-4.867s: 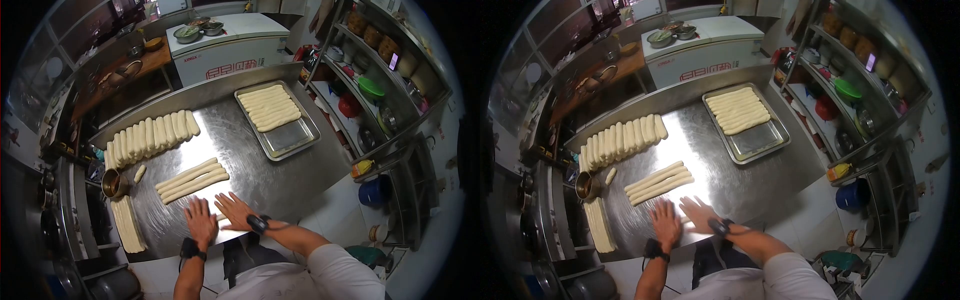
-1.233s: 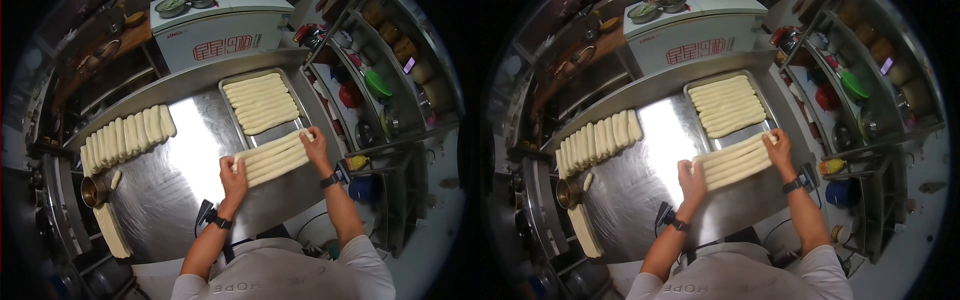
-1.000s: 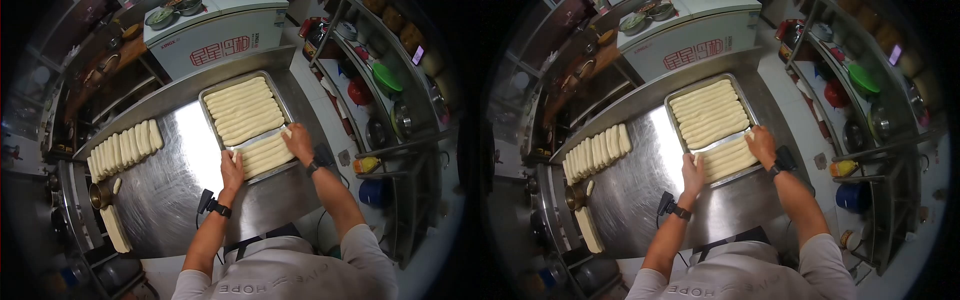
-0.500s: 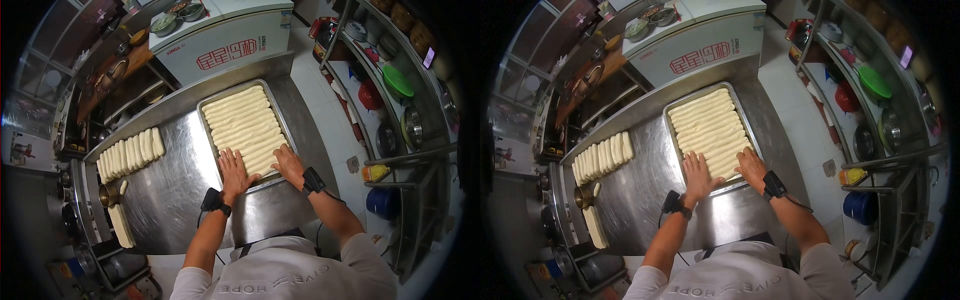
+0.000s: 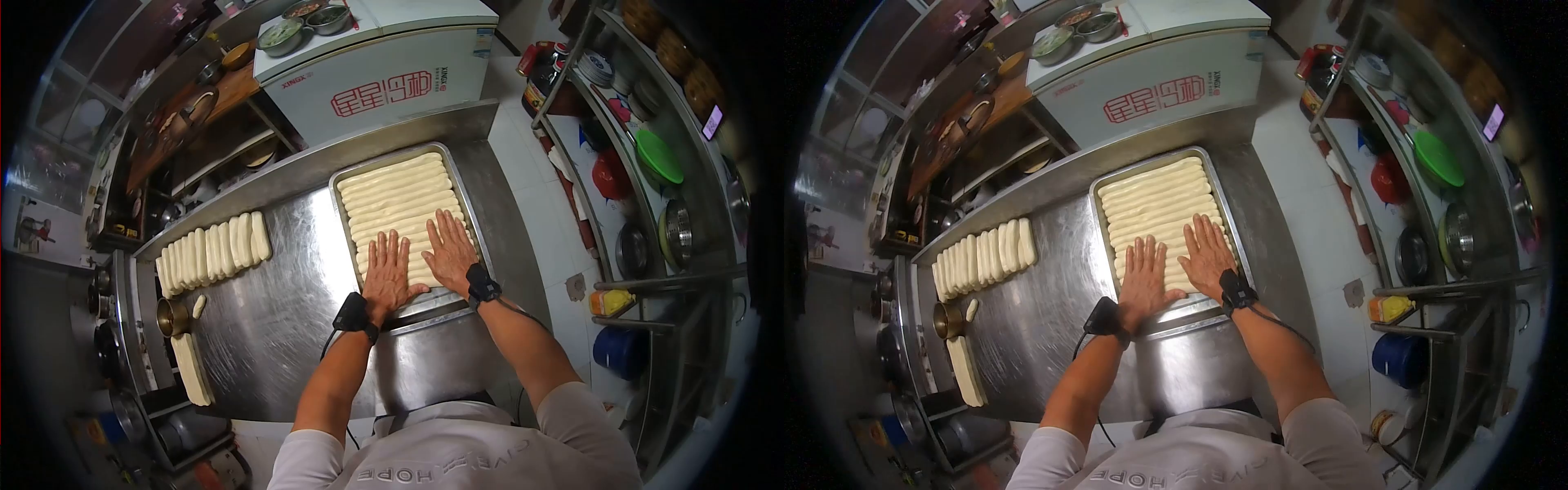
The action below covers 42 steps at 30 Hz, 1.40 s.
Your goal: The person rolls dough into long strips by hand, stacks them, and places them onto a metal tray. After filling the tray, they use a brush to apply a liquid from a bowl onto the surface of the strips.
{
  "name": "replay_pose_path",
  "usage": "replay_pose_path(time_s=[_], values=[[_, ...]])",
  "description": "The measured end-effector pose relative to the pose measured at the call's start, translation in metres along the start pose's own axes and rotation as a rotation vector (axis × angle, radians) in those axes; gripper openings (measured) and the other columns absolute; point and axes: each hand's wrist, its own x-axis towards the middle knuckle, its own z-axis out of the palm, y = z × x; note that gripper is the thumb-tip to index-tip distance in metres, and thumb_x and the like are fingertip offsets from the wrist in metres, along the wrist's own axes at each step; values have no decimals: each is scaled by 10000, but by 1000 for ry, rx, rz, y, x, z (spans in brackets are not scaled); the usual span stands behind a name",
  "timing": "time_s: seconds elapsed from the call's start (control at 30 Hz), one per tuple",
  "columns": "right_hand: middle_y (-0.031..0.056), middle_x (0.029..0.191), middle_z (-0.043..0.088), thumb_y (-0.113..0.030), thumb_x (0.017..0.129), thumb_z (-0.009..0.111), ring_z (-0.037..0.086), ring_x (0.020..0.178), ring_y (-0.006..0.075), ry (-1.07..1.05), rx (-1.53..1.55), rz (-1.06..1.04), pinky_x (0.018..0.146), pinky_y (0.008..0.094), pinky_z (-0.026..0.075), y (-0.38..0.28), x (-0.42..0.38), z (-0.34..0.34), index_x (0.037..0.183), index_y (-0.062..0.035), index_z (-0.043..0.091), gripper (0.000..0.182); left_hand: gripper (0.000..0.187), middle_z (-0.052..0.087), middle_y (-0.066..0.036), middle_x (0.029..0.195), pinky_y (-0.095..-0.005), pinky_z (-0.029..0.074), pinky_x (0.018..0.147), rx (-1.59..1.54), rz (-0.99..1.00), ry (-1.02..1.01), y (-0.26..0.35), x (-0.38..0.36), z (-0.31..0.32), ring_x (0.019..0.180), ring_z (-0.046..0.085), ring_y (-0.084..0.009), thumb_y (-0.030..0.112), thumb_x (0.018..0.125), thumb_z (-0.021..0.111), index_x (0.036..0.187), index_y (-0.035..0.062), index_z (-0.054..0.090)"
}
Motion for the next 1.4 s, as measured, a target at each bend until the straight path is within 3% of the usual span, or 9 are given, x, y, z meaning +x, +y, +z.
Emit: replay_pose_path(time_s=[0.23, 0.4, 0.7, 0.9, 1.0, 1.1, 1.17, 1.3, 1.4], values=[[263, 1630, 269, -373, 1018, 525, 189, 1547, 373, 9, 32, 12, 1273, 478, 136, 8, 28, 5, 1525, 22, 391, 656, 1093, 205, -295, 1644, -570, 91, 1260, -8, -19, 35, -5, 8, -2, 1542, 114, -476, 709, 847, 602, 1569, -42, 272], [249, 1555, 389, -344, 986, 589, 299, 1489, 387, 125, 73, 16, 1236, 518, 218, 8, 35, 6, 1440, 5, 502, 579, 1053, 236, -283, 1635, -560, 116, 1259, 4, -2, 39, -12, 14, -5, 1536, 155, -462, 687, 865, 583, 1567, -39, 283], [242, 1634, 282, -360, 961, 599, 239, 1527, 385, -22, 32, -115, 1255, 535, 147, 2, 9, 8, 1521, -10, 427, 682, 1112, 196, -261, 1661, -558, 89, 1266, -9, -10, 83, -19, 20, 8, 1551, 119, -445, 765, 828, 538, 1588, 0, 266], [218, 1615, 332, -347, 960, 607, 254, 1524, 367, 19, -9, -101, 1252, 533, 161, 1, 10, 8, 1524, -58, 449, 653, 961, 219, -296, 1634, -540, 143, 1261, -203, -3, 154, -15, -12, -12, 1535, 152, -470, 572, 887, 668, 1565, -7, 307], [227, 1586, 379, -312, 962, 626, 291, 1502, 384, 52, -16, -102, 1251, 518, 183, -3, 11, 7, 1485, -37, 496, 605, 825, 256, -295, 1615, -549, 223, 1235, -368, 13, 283, -21, -63, -33, 1515, 197, -484, 360, 897, 742, 1548, 34, 353], [243, 1555, 411, -247, 946, 664, 322, 1475, 400, 105, 66, 85, 1234, 510, 218, -36, 17, -2, 1434, -15, 540, 555, 740, 311, -289, 1589, -527, 283, 1213, -518, -63, 392, -51, -125, -35, 1499, 254, -475, 299, 906, 748, 1514, 40, 415], [243, 1455, 507, -167, 911, 715, 422, 1392, 403, 258, 94, 39, 1179, 506, 315, -97, 39, -16, 1352, 22, 585, 497, 691, 346, -281, 1572, -509, 311, 1198, -581, -152, 450, -81, -161, -28, 1479, 299, -463, 285, 914, 741, 1487, 33, 449], [193, 1121, 683, -128, 877, 764, 677, 1005, 325, 245, 614, 52, 899, 393, 547, -244, 95, -5, 1192, 30, 672, 365, 562, 442, -293, 1499, -492, 367, 1163, -754, -390, 586, -154, -221, -41, 1425, 386, -460, 203, 925, 732, 1404, -15, 535], [172, 990, 714, -139, 877, 761, 707, 854, 253, 260, 813, 27, 769, 357, 565, -348, 155, 40, 1150, 7, 710, 314, 535, 491, -278, 1452, -487, 400, 1127, -790, -423, 698, -213, -269, -44, 1361, 456, -451, 186, 928, 726, 1388, -20, 547]])
